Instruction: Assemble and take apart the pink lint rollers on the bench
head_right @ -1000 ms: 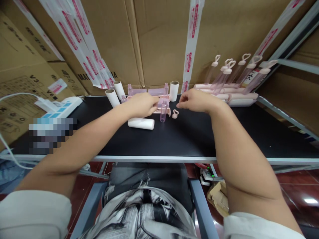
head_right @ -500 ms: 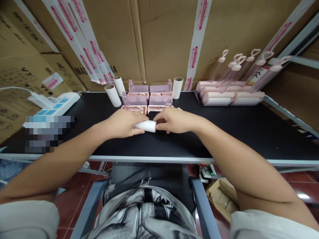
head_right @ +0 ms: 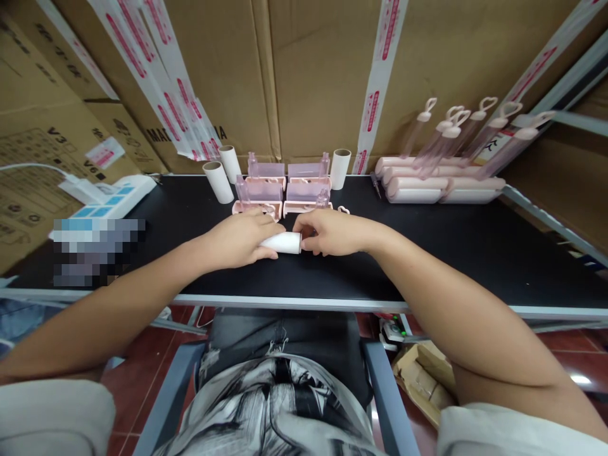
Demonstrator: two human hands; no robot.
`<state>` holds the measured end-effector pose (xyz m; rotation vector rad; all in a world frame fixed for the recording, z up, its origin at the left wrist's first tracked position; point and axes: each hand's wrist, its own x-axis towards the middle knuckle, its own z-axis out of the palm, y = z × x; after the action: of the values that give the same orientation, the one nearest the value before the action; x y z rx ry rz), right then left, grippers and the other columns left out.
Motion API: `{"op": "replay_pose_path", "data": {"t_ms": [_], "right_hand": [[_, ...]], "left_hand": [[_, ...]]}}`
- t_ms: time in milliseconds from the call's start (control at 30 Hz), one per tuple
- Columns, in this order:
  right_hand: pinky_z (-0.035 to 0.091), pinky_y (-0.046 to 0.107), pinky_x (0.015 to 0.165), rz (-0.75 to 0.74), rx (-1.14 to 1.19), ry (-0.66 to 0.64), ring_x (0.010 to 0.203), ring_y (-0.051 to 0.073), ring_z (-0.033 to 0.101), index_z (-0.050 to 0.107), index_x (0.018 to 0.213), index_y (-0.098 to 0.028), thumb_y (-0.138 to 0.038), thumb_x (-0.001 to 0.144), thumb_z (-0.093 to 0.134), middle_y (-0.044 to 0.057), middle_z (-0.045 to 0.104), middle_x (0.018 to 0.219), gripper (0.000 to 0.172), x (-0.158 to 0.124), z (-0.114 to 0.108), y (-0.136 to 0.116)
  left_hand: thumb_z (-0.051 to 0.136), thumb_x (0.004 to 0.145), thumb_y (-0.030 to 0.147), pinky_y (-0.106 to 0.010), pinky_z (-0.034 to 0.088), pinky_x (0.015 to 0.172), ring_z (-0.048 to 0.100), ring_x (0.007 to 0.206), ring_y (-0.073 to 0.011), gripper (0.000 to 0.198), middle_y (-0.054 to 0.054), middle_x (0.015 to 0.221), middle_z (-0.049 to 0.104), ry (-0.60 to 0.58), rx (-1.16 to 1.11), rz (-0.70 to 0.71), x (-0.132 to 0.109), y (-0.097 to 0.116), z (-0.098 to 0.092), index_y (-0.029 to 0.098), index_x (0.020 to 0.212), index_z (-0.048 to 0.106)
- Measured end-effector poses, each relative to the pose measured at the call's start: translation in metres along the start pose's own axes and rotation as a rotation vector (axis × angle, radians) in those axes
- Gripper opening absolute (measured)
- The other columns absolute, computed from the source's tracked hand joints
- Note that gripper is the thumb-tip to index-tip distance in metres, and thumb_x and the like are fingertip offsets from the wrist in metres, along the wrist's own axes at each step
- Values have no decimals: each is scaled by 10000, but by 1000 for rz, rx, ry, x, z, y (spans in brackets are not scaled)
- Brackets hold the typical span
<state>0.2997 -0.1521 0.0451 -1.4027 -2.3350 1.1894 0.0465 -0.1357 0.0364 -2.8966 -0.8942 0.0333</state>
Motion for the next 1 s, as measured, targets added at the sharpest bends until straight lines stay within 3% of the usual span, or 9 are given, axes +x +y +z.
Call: {"op": "replay_pose_path", "data": {"t_ms": [133, 333, 433, 533, 600, 700, 833, 900, 1000], "right_hand": [[545, 280, 698, -21, -146, -26, 749, 178, 726, 771, 1212, -163, -178, 867, 671, 48, 806, 955, 359, -4, -2, -6], [500, 313, 785, -49, -474, 111, 851, 218, 739, 821, 1201, -161, -181, 900, 709, 67, 840, 1006, 322, -4, -3, 2], [525, 320, 762, -92, -298, 208, 804, 216, 737, 782, 1310, -172, -267, 912, 749, 60, 824, 958, 410, 0, 4, 6], [574, 327, 700, -252, 99, 305, 774, 203, 726, 666, 1457, -223, -482, 877, 855, 52, 796, 1048, 664, 7, 18, 4], [592, 323, 645, -341, 303, 357, 756, 193, 708, 665, 1372, -253, -593, 810, 919, 38, 761, 1044, 704, 9, 26, -1], [612, 332, 603, -392, 437, 524, 707, 188, 679, 680, 1101, -261, -690, 763, 939, 19, 706, 927, 604, 4, 27, -9], [574, 344, 470, -403, 591, 741, 572, 184, 648, 652, 1000, -280, -753, 739, 913, 9, 705, 858, 600, -5, 9, -11], [557, 343, 435, -404, 646, 822, 542, 188, 641, 638, 959, -281, -726, 742, 906, -3, 690, 798, 563, -5, 0, -7], [591, 361, 471, -382, 627, 936, 560, 193, 646, 611, 936, -294, -663, 771, 898, -12, 666, 769, 496, 2, -7, 1]], "left_hand": [[755, 1010, 318, -462, 538, 1062, 704, 1213, -349, 368, -162, 1300, 771, 25, -85, -66, -13, -2, 3, 142, 1331, 717], [651, 1045, 382, -512, 553, 1136, 710, 1311, -334, 463, -178, 1506, 686, 199, -432, -251, -44, -22, 14, 176, 1452, 574], [679, 1024, 479, -519, 578, 1107, 728, 1280, -325, 543, -171, 1481, 698, 311, -645, -294, -47, -25, 24, 187, 1462, 546], [773, 959, 492, -493, 611, 1046, 753, 1202, -303, 537, -144, 1367, 748, 384, -817, -253, -38, -15, 30, 202, 1380, 610], [843, 902, 470, -478, 625, 1029, 758, 1176, -295, 511, -133, 1336, 761, 412, -889, -195, -29, -5, 29, 208, 1301, 659], [929, 809, 408, -435, 650, 989, 772, 1154, -279, 623, -123, 1348, 759, 477, -1064, -141, -18, 8, 19, 220, 1335, 654], [807, 866, 209, -361, 675, 915, 807, 1046, -219, 529, -98, 1235, 786, 531, -1293, -78, -11, 12, 15, 200, 1370, 648], [677, 917, 138, -338, 675, 867, 801, 928, -177, 407, -78, 1131, 798, 612, -1226, -136, -5, 8, 24, 183, 1322, 682], [525, 906, 57, -324, 645, 783, 740, 785, -149, 307, -63, 1004, 780, 719, -829, -214, 3, 0, 43, 165, 1102, 736]]}}
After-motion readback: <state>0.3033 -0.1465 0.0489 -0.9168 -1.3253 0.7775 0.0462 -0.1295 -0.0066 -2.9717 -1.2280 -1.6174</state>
